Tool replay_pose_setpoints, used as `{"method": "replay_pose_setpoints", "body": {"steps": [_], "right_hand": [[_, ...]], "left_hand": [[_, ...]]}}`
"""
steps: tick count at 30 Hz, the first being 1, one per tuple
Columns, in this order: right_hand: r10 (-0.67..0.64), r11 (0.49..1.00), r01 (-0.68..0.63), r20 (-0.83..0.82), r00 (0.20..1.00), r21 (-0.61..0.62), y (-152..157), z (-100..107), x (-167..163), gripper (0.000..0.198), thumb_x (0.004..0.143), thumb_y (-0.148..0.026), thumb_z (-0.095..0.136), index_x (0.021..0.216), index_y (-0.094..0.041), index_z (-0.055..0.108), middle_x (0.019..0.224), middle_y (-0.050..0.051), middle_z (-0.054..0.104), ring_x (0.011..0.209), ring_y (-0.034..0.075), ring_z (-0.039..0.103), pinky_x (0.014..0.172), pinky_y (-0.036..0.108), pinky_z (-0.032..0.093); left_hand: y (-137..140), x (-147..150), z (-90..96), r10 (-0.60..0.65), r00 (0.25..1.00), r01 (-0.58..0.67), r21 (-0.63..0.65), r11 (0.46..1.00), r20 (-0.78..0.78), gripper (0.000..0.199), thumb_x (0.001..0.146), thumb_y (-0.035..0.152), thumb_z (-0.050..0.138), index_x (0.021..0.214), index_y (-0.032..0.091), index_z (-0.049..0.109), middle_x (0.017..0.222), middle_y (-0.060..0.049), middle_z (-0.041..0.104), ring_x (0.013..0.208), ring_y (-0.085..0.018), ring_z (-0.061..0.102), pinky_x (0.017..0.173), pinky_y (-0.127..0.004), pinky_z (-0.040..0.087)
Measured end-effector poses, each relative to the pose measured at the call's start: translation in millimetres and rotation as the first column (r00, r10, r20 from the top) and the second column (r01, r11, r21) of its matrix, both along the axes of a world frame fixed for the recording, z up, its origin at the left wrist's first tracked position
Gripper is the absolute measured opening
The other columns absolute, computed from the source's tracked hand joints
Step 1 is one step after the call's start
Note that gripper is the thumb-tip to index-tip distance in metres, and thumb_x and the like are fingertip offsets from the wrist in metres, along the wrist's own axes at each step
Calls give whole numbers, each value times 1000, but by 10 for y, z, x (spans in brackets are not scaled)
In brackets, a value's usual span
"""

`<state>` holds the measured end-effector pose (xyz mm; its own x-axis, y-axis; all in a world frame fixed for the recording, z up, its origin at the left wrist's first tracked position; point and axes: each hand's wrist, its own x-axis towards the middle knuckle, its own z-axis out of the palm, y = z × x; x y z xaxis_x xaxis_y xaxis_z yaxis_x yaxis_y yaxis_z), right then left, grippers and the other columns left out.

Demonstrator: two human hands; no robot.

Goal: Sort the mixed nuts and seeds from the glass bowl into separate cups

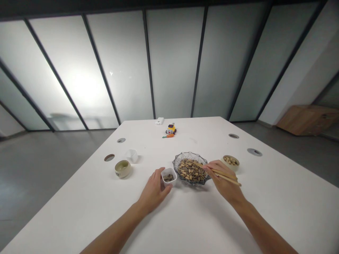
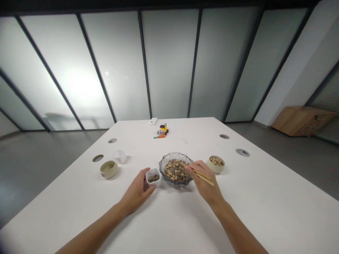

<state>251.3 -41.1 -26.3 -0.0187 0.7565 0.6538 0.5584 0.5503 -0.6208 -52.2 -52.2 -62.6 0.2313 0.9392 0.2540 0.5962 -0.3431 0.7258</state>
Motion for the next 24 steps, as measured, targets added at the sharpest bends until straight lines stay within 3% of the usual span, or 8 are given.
{"method": "replay_pose_setpoints", "body": {"steps": [7, 16, 24], "right_hand": [[-34, 997, 35, -8, 999, 65, -8, 39, -12, 37, 105, -54, 62, 88, -25, 78, 88, 6, 75, 79, 21, 71, 74, 34, 60], [-17, 999, 17, -5, 1000, -27, -3, -6, -36, 42, 104, -58, 61, 86, -24, 79, 89, 6, 75, 80, 21, 72, 74, 33, 59], [-116, 991, 113, 32, 993, 72, 18, 19, 35, 40, 105, -57, 61, 86, -25, 77, 87, 6, 75, 82, 22, 71, 77, 36, 57]], "left_hand": [[-7, 0, 1, 2, 1000, -2, 2, 1000, -4, 60, 91, 29, 71, 146, 19, 52, 142, -16, 64, 133, -34, 61, 116, -51, 48], [10, -6, -39, 6, 1000, -6, 6, 1000, -13, 60, 91, 29, 71, 147, 20, 51, 143, -16, 64, 133, -34, 62, 116, -51, 47], [-3, 2, -9, 1, 1000, -1, -7, 1000, -28, 59, 92, 29, 70, 146, 19, 50, 146, -16, 62, 136, -34, 59, 118, -52, 45]]}}
